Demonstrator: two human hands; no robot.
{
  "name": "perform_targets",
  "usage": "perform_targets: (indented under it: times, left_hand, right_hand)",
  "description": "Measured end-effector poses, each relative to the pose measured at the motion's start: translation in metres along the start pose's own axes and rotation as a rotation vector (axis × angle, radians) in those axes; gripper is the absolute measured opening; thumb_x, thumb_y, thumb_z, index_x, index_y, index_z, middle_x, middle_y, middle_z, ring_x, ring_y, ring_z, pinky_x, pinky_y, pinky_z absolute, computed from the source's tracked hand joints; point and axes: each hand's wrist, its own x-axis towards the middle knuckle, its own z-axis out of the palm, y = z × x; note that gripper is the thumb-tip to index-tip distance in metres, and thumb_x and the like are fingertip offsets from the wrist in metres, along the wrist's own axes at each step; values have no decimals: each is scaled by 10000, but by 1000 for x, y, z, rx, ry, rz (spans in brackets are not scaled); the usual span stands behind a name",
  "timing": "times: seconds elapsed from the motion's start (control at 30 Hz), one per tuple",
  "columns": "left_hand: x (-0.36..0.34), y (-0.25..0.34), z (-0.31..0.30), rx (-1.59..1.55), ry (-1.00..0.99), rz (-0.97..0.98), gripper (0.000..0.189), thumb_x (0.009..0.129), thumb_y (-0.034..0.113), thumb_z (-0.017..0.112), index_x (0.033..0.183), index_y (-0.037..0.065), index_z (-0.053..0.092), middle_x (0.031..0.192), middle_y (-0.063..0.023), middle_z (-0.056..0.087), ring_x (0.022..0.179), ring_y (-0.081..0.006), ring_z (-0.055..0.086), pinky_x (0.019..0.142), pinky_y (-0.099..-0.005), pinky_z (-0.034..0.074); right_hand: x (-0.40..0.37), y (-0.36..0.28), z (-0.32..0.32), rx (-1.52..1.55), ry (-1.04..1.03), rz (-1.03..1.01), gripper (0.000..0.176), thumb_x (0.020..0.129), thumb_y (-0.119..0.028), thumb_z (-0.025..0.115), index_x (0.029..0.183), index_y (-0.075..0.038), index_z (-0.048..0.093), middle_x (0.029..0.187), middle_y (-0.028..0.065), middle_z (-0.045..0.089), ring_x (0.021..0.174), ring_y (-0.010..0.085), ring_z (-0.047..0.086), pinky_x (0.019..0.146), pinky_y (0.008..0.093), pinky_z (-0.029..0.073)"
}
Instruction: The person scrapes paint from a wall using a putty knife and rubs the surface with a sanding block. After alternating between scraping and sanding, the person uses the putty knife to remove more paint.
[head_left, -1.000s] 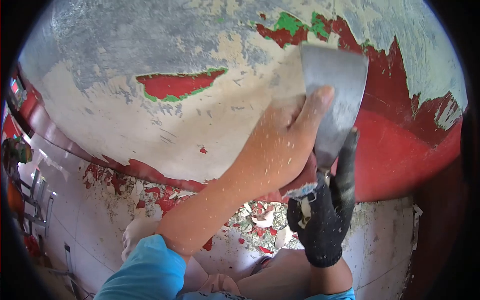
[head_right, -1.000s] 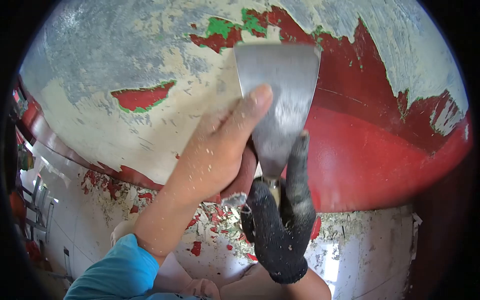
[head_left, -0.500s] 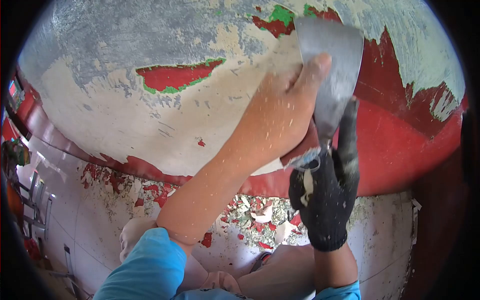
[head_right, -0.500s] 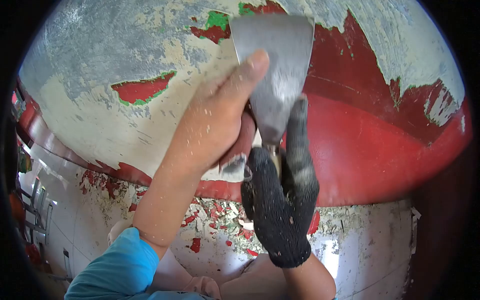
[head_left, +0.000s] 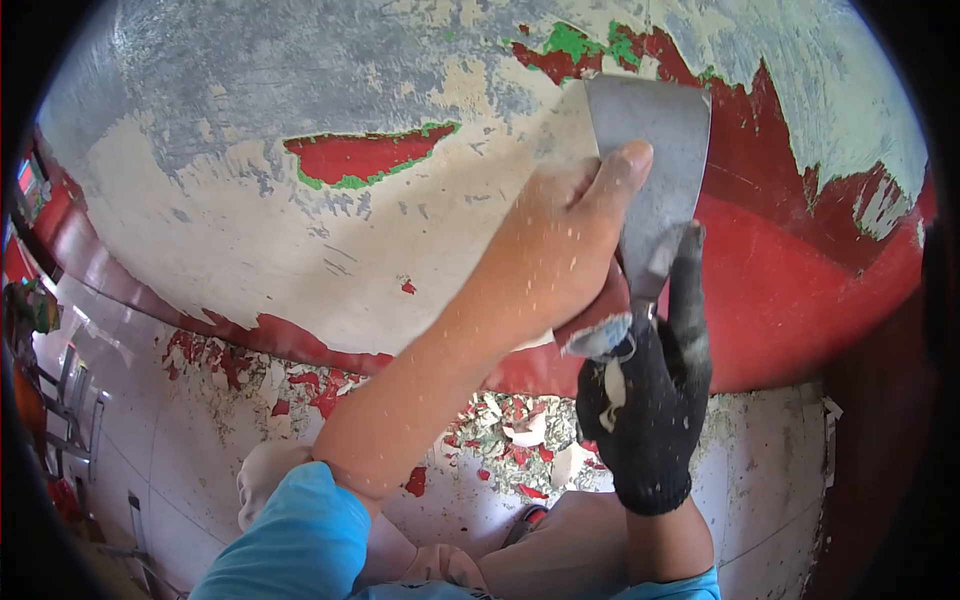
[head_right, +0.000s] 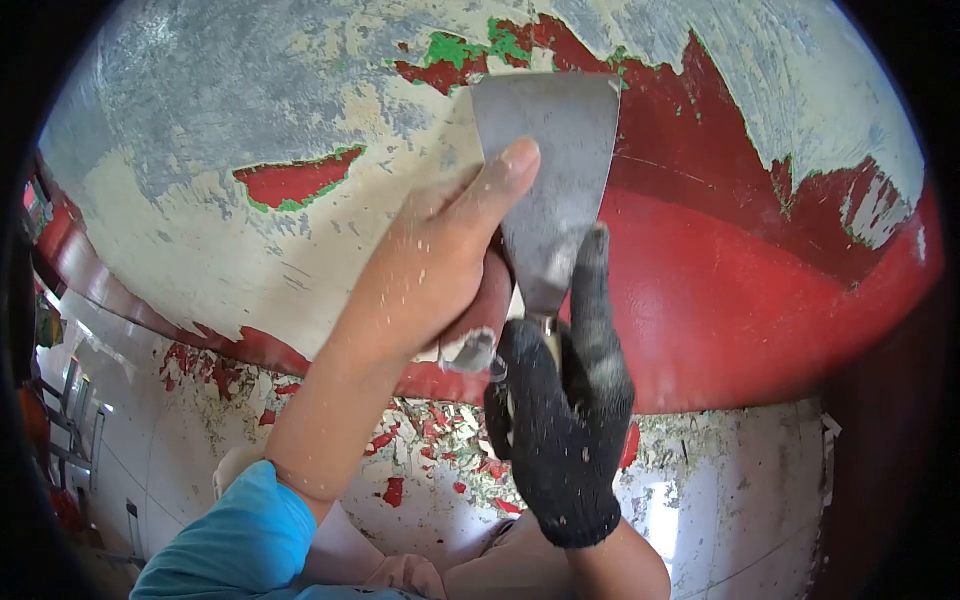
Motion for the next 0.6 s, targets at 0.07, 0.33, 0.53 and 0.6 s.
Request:
perform_targets:
  times: [0.07,0.33,0.53,0.6]
  left_hand:
    - [-1,7,3,-45,7,-59,522,898,515,501,823,14,625,553,-16,548,342,-75,408,348,-235,299]
    - [-2,10,-1,14,-74,-229,514,890,521,512,855,21,625,530,-15,538,324,-69,397,320,-234,268]
    - [-1,13,-2,27,-38,-193,566,879,546,508,919,-5,629,533,-24,550,331,-87,412,354,-247,310]
    - [-3,15,-1,71,-66,-235,579,877,548,507,941,-14,627,524,-27,547,330,-94,414,360,-256,320]
  right_hand:
    - [-2,3,-4,-1,8,-9,638,920,-50,455,1462,-38,118,616,-19,494,454,28,434,408,195,357]
    - [2,-5,3,-104,47,-25,612,942,-145,457,1469,-121,148,605,36,512,391,83,444,363,219,354]
    - [-3,-10,7,-44,66,30,648,922,-28,451,1469,-74,107,622,-17,485,430,29,418,378,194,340]
    - [-2,-3,-5,66,24,107,560,899,-3,470,1423,-73,287,1248,215,512,581,122,575,508,246,474]
